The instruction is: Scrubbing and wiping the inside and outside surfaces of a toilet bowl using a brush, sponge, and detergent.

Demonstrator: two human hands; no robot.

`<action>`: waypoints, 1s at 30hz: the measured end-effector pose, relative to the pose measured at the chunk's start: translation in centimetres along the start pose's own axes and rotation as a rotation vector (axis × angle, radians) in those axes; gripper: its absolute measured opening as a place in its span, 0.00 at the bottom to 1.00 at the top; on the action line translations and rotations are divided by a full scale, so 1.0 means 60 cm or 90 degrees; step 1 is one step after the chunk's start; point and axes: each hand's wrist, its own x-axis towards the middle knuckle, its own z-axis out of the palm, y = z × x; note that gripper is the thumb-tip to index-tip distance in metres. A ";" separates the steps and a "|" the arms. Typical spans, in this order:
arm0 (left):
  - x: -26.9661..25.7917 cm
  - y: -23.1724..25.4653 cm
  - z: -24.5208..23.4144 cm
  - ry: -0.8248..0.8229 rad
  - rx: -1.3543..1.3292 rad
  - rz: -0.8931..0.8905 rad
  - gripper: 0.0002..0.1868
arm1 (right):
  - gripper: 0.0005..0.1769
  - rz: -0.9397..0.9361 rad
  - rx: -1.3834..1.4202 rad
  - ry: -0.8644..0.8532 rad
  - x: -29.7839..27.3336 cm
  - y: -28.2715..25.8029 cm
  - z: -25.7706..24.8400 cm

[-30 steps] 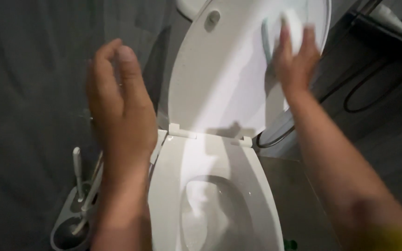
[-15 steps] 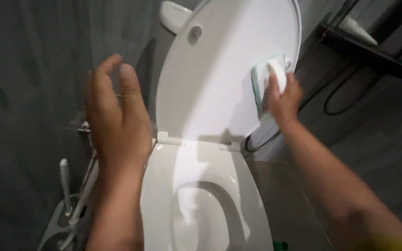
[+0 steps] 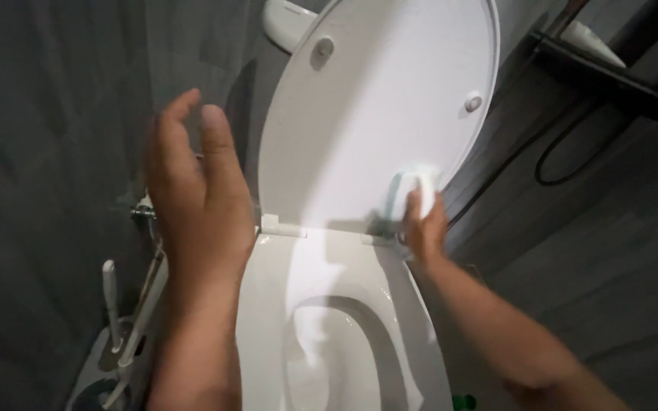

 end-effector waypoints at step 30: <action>0.036 0.028 -0.051 0.030 -0.016 -0.063 0.30 | 0.21 -0.284 -0.106 0.108 0.263 -0.149 -0.088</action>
